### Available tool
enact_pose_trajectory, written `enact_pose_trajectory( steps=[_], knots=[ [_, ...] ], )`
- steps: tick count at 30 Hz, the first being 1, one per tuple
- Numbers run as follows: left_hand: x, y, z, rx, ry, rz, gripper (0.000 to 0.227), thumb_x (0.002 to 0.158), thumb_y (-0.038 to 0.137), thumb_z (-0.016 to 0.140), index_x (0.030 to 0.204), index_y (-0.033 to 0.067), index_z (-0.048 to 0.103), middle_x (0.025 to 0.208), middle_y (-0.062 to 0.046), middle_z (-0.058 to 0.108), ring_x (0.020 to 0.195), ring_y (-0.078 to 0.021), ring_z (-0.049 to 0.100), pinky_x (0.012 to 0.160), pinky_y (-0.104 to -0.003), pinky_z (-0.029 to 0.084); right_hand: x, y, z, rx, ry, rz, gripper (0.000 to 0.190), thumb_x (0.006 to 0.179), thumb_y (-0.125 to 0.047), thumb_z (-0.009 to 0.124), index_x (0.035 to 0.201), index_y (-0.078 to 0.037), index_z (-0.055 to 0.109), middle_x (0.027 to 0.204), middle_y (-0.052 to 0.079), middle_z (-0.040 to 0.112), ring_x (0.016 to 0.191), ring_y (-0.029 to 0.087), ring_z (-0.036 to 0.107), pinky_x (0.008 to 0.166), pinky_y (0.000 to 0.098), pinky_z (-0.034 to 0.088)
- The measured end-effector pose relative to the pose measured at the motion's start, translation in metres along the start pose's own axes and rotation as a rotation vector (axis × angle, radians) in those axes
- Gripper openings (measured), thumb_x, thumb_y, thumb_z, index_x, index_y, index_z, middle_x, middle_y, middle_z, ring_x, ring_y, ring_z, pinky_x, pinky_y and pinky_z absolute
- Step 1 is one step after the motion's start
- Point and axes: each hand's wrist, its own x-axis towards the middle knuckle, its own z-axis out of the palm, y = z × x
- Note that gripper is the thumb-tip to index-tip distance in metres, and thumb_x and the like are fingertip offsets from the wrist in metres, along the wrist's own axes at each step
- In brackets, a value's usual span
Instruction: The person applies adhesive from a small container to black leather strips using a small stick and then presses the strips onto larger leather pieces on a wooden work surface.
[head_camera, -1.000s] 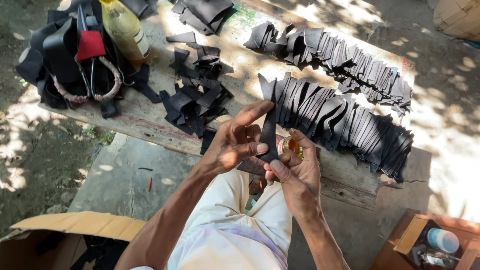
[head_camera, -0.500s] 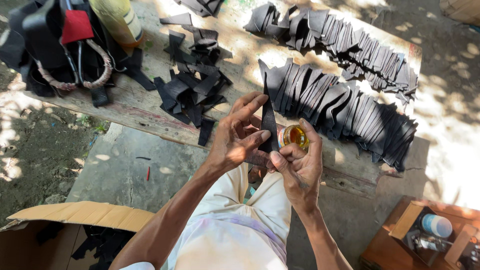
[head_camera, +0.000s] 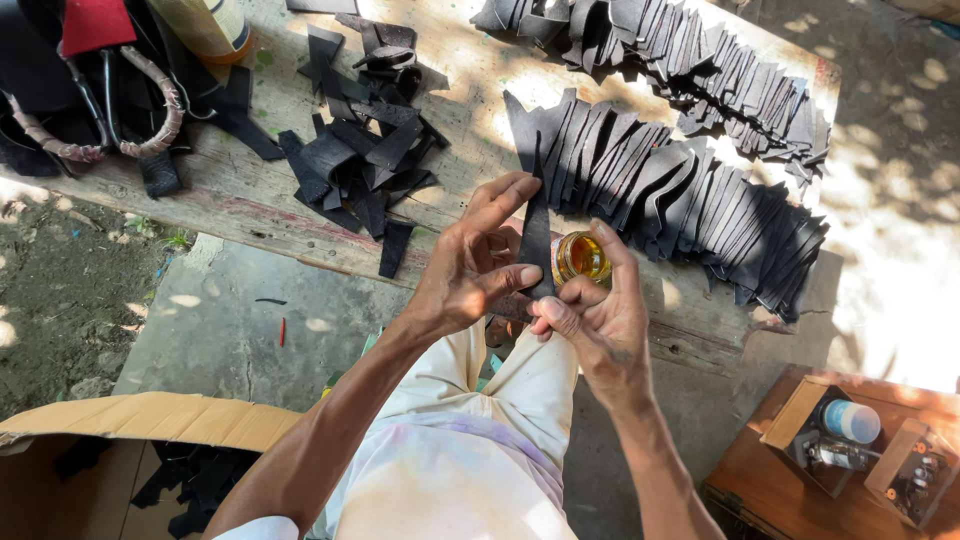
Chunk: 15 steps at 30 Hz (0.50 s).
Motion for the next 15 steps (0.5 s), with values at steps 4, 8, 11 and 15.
enact_pose_trajectory(
  steps=[4, 8, 11, 15],
  knots=[
    [-0.005, 0.0, -0.014, 0.13, 0.065, -0.083, 0.089, 0.079, 0.001, 0.083, 0.156, 0.0009, 0.04, 0.161, -0.004, 0.032, 0.075, -0.0064, 0.045, 0.071, -0.022, 0.052, 0.007, -0.009, -0.041, -0.625, 0.136, -0.143, 0.06, 0.091, -0.003, 0.065, 0.146, -0.015, 0.046, 0.114, 0.01, 0.072, 0.105, 0.022, 0.066, 0.092, 0.0391, 0.059],
    [-0.011, -0.001, -0.029, 0.096, 0.01, -0.074, 0.092, 0.08, 0.001, 0.084, 0.16, 0.0008, 0.038, 0.156, -0.003, 0.033, 0.079, -0.0065, 0.04, 0.08, -0.02, 0.047, 0.018, -0.003, -0.063, -1.249, 0.04, -0.327, 0.053, 0.069, 0.011, 0.064, 0.111, -0.019, 0.078, 0.151, 0.013, 0.049, 0.142, 0.034, 0.032, 0.116, 0.0506, 0.033],
    [-0.015, -0.006, -0.03, 0.078, -0.012, -0.093, 0.093, 0.081, 0.003, 0.084, 0.16, 0.0012, 0.036, 0.156, -0.003, 0.034, 0.078, -0.0068, 0.042, 0.08, -0.021, 0.049, 0.025, 0.004, -0.063, -1.284, -0.077, -0.318, 0.051, 0.059, 0.008, 0.069, 0.103, -0.015, 0.081, 0.161, 0.015, 0.035, 0.147, 0.04, 0.022, 0.114, 0.0547, 0.021],
    [-0.016, -0.006, -0.03, 0.043, -0.033, -0.081, 0.089, 0.083, 0.005, 0.084, 0.16, 0.0002, 0.038, 0.16, -0.003, 0.033, 0.081, -0.0061, 0.043, 0.081, -0.022, 0.048, 0.038, 0.007, -0.054, -1.307, -0.177, -0.275, 0.039, 0.057, 0.006, 0.074, 0.093, -0.01, 0.08, 0.16, 0.019, 0.034, 0.145, 0.042, 0.024, 0.113, 0.058, 0.018]
  ],
)
